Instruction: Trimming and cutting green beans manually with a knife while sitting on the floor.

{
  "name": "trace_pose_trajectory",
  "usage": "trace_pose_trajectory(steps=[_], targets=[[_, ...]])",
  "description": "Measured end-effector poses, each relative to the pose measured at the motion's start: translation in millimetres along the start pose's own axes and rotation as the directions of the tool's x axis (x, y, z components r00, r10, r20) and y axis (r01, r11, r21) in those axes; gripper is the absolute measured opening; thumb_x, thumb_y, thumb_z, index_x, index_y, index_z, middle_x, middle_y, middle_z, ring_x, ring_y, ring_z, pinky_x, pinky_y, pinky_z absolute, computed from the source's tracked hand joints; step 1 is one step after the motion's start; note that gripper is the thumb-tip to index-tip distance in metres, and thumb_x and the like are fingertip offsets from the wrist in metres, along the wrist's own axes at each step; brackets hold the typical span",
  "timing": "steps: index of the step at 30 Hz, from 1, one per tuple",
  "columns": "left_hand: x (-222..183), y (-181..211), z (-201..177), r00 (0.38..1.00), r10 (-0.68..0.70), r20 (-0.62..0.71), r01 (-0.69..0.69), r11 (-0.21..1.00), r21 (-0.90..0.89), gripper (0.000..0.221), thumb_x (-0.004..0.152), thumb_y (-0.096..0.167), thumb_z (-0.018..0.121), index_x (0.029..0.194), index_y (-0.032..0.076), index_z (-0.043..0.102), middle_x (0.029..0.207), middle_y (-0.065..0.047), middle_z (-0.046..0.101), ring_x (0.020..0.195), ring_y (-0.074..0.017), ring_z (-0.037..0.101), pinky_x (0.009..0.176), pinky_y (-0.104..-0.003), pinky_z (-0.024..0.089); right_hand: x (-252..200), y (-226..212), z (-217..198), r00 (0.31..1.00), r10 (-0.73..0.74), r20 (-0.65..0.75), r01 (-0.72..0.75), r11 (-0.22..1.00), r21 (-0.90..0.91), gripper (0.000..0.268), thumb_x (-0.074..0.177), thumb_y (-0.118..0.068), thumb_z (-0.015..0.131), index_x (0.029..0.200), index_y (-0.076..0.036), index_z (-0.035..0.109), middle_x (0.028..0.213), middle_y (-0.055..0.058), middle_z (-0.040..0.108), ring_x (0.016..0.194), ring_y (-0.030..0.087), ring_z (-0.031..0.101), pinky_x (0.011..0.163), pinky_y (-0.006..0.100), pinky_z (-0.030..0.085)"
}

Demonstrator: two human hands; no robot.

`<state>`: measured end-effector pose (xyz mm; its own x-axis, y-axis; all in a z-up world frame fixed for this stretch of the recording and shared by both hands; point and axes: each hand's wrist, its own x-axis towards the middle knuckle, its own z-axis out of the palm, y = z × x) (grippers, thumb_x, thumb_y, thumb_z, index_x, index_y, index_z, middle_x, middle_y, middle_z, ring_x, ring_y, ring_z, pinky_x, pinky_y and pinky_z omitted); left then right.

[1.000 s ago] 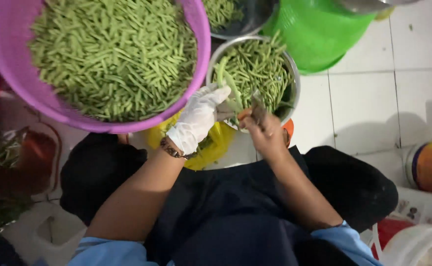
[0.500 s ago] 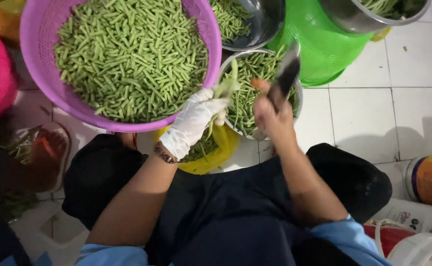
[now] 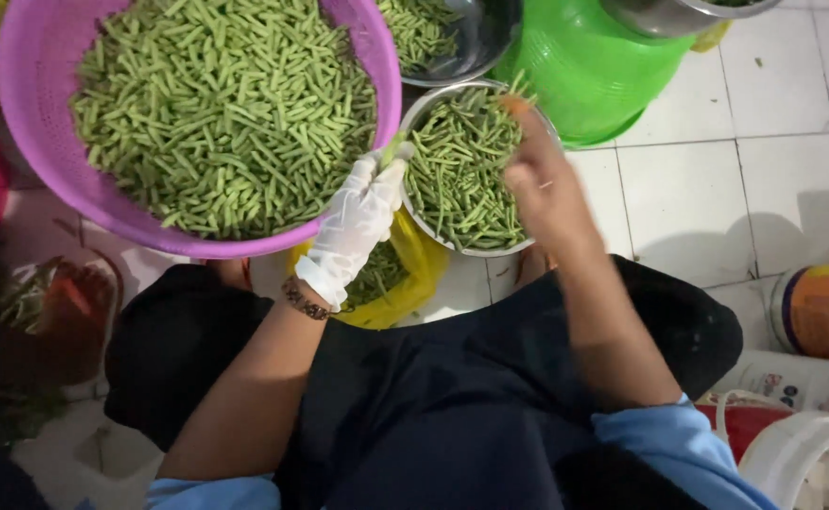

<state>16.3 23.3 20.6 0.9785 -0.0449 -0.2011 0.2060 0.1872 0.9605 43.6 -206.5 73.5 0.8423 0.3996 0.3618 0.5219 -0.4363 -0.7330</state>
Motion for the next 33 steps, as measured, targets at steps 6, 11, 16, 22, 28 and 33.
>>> trace_pose_trajectory(steps=[6,11,16,22,28,33], targets=[[-8.4,-3.8,0.9,0.997,0.067,-0.043,-0.059,0.985,0.164,0.03,0.095,0.024,0.066,0.123,0.013,0.066,0.086,-0.008,0.069,0.086,-0.0171,0.069,0.075,-0.034,0.061,9.6,-19.2,39.5,0.997,-0.078,0.0,0.077,0.977,-0.198,0.05,0.106,-0.041,0.039,0.142,-0.008,0.047,0.076,0.007,0.055,0.051,0.022,0.055,0.051,0.032,0.047],[-15.2,-11.2,-4.4,0.99,0.115,-0.076,-0.091,0.96,0.266,0.03,0.097,0.026,0.064,0.124,0.013,0.065,0.091,-0.009,0.071,0.092,-0.019,0.07,0.079,-0.035,0.061,13.3,-23.7,42.8,0.991,-0.13,0.032,0.133,0.928,-0.349,0.052,0.106,-0.046,0.04,0.142,-0.011,0.048,0.082,0.008,0.057,0.054,0.025,0.058,0.053,0.035,0.05],[-17.2,-16.5,-5.5,0.974,0.184,-0.13,-0.119,0.91,0.396,0.03,0.101,0.028,0.061,0.127,0.013,0.064,0.098,-0.011,0.073,0.1,-0.0215,0.071,0.085,-0.037,0.06,22.9,-27.8,49.2,0.974,-0.201,0.102,0.224,0.823,-0.523,0.054,0.105,-0.053,0.04,0.142,-0.015,0.05,0.089,0.01,0.06,0.057,0.028,0.063,0.055,0.038,0.053],[-2.1,-30.1,7.5,0.837,0.526,-0.151,-0.362,0.74,0.567,0.019,0.097,0.027,0.071,0.113,0.017,0.072,0.103,-0.007,0.069,0.105,-0.0285,0.067,0.096,-0.038,0.055,26.1,11.6,78.8,0.984,0.174,0.051,-0.177,0.98,0.086,0.047,0.104,-0.056,0.036,0.118,-0.012,0.047,0.099,0.013,0.063,0.072,0.028,0.063,0.068,0.04,0.052],[-10.4,-0.3,2.5,1.0,0.005,-0.028,-0.014,0.952,-0.305,0.025,0.094,0.013,0.071,0.117,0.005,0.071,0.105,-0.005,0.07,0.073,-0.0019,0.055,0.074,-0.019,0.057,48.1,-20.7,57.2,0.785,0.54,0.303,-0.581,0.474,0.661,0.063,0.102,-0.053,0.01,0.104,-0.005,0.052,0.058,-0.006,0.042,0.034,0.005,0.034,0.029,0.021,0.032],[-8.4,18.6,-6.0,0.999,-0.018,0.04,0.032,0.917,-0.398,0.027,0.092,0.016,0.071,0.118,0.007,0.072,0.096,-0.007,0.072,0.074,-0.0056,0.063,0.079,-0.027,0.061,18.8,-1.7,51.8,0.889,0.429,0.157,-0.433,0.68,0.592,0.065,0.103,-0.057,0.02,0.111,-0.001,0.052,0.066,0.004,0.046,0.04,0.008,0.04,0.035,0.024,0.039]])
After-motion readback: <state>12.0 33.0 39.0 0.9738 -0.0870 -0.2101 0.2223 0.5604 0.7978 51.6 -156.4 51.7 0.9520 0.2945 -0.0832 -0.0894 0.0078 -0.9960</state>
